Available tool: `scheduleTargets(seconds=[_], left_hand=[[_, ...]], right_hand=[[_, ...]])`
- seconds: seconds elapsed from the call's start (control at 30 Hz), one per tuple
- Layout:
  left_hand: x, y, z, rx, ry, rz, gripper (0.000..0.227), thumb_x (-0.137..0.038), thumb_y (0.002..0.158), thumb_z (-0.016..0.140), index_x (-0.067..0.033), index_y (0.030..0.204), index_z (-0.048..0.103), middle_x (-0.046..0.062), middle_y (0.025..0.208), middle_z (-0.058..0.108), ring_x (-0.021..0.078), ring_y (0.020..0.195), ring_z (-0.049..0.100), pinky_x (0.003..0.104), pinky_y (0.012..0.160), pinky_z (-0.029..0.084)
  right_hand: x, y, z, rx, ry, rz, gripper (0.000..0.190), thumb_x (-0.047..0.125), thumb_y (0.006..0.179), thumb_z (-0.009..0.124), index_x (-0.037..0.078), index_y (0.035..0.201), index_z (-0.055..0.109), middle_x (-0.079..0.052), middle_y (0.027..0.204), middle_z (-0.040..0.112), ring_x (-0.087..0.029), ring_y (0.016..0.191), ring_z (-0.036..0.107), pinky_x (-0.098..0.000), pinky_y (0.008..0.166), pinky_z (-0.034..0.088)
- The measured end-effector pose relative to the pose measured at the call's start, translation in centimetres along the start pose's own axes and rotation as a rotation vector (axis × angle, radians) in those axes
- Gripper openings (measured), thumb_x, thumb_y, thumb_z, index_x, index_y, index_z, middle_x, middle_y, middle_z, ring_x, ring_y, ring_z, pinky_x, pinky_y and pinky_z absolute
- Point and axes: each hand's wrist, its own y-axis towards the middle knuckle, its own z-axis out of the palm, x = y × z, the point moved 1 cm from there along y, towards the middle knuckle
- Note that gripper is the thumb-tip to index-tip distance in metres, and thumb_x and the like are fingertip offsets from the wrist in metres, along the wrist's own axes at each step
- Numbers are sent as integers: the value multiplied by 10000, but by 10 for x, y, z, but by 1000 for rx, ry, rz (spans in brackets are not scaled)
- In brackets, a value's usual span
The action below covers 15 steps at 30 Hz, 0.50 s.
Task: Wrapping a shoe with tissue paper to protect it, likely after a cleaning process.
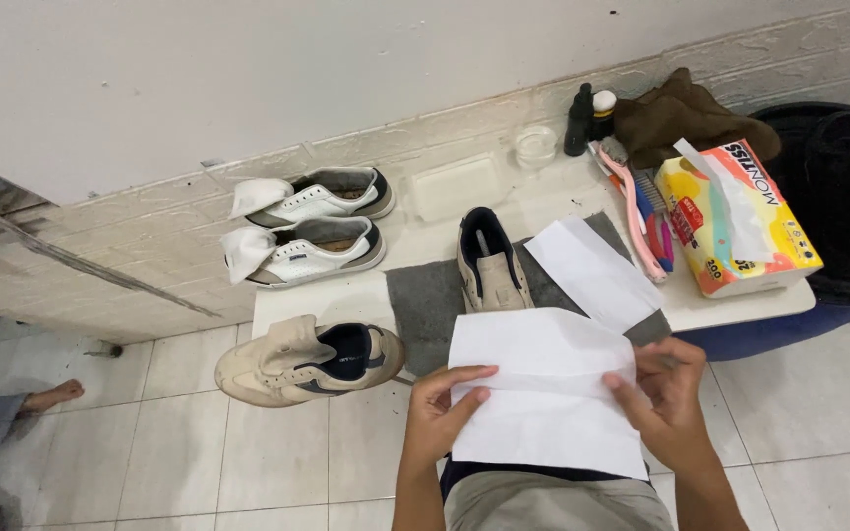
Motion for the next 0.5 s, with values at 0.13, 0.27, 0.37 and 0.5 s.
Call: scheduleTargets(seconds=[0.13,0.27,0.37,0.5], left_hand=[[0,-2,0,-93,35,69,236,-81,818,765,-80,1054,754,91,1066,759,168,1004,707,255,836,555],[-10,-4,3,-137,142,145,230,-57,820,760,-92,1046,761,86,1039,771,128,913,716,169,618,491],[-16,-6,4,-144,222,179,256,-36,805,766,-97,1053,754,64,1055,765,139,959,731,222,797,572],[-22,-6,3,-172,271,184,268,-60,800,775,-95,1065,749,66,1068,761,156,986,733,266,875,573]], right_hand=[[-2,-2,-10,119,-265,-42,317,71,804,710,123,1044,510,-33,860,619,-108,747,612,-246,674,513],[23,6,-3,205,-358,-58,141,108,880,622,97,956,741,-20,938,788,-130,852,747,-240,761,558],[40,10,3,203,-402,-109,213,120,849,662,104,1044,744,-23,1054,777,-137,946,740,-262,863,550],[40,12,4,161,-363,-109,176,99,828,683,90,983,766,-39,957,783,-132,792,710,-237,727,536]])
